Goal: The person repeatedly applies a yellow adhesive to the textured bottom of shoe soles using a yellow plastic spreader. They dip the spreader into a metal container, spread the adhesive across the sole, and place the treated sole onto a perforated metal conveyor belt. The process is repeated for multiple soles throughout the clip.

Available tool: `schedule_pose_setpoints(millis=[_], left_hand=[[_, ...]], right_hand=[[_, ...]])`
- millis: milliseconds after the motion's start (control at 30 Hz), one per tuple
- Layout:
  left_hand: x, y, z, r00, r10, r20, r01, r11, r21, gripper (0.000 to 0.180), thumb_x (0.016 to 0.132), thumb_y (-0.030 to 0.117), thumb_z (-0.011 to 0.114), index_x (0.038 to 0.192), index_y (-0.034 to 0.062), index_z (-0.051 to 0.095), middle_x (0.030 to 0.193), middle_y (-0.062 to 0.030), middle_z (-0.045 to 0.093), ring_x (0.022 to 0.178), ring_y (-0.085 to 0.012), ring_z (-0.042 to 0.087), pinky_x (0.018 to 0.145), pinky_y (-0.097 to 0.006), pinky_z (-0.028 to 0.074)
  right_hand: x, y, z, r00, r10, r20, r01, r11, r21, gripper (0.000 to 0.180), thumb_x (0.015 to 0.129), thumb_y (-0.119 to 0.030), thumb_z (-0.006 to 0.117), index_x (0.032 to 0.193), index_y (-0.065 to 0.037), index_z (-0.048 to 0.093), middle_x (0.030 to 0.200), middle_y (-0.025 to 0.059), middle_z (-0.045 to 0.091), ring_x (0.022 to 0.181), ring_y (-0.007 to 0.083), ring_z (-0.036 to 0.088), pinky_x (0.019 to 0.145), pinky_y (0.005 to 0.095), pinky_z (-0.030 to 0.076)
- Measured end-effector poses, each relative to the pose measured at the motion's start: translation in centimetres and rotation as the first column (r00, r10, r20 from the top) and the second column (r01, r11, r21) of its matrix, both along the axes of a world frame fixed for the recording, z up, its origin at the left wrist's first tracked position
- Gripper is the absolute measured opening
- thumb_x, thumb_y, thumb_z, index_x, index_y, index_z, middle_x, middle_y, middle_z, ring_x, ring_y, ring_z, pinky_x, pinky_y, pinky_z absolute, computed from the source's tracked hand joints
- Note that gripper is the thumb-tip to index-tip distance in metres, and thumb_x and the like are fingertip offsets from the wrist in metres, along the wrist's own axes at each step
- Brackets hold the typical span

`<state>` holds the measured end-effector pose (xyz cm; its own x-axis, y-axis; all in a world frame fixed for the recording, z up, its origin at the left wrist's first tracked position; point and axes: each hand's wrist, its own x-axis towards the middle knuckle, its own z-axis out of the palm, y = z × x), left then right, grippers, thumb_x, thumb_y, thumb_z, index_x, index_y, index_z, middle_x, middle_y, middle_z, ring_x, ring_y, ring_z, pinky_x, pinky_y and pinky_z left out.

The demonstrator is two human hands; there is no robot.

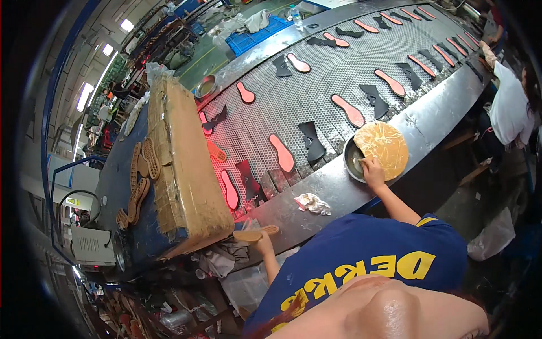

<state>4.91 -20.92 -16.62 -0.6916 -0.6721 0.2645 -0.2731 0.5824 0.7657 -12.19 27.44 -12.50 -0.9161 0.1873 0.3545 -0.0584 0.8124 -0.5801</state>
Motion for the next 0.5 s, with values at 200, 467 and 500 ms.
schedule_pose_setpoints(millis=[200,467,500], left_hand=[[-0.2,1.3,-6.5,0.981,0.104,0.163,-0.157,0.92,0.359,0.045,0.088,0.013,0.052,0.124,-0.014,0.051,0.122,-0.026,0.06,0.111,-0.0361,0.059,0.096,-0.039,0.045],[-5.6,9.8,-0.3,0.953,-0.301,-0.033,0.226,0.636,0.738,0.037,0.085,0.004,0.046,0.12,-0.0087,0.042,0.103,-0.0182,0.058,0.086,-0.0262,0.065,0.072,-0.037,0.056],[-4.9,9.6,1.6,0.925,-0.379,0.012,0.245,0.623,0.743,0.038,0.087,0.005,0.046,0.121,-0.0098,0.04,0.111,-0.0187,0.056,0.09,-0.0269,0.065,0.075,-0.038,0.056]], right_hand=[[0.8,0.6,-0.6,0.995,0.032,0.092,-0.042,0.993,0.109,0.016,0.084,-0.014,0.062,0.098,-0.015,0.069,0.088,0.0133,0.058,0.072,0.0346,0.063,0.063,0.0451,0.051],[1.3,2.1,-0.9,0.997,0.073,0.023,-0.074,0.996,0.057,0.015,0.082,-0.015,0.062,0.094,-0.014,0.071,0.087,0.0111,0.061,0.074,0.0301,0.065,0.061,0.0406,0.051],[1.6,1.2,-0.6,0.996,0.076,0.053,-0.079,0.995,0.056,0.015,0.081,-0.015,0.062,0.093,-0.014,0.071,0.087,0.0113,0.061,0.074,0.0304,0.065,0.061,0.0408,0.051]])
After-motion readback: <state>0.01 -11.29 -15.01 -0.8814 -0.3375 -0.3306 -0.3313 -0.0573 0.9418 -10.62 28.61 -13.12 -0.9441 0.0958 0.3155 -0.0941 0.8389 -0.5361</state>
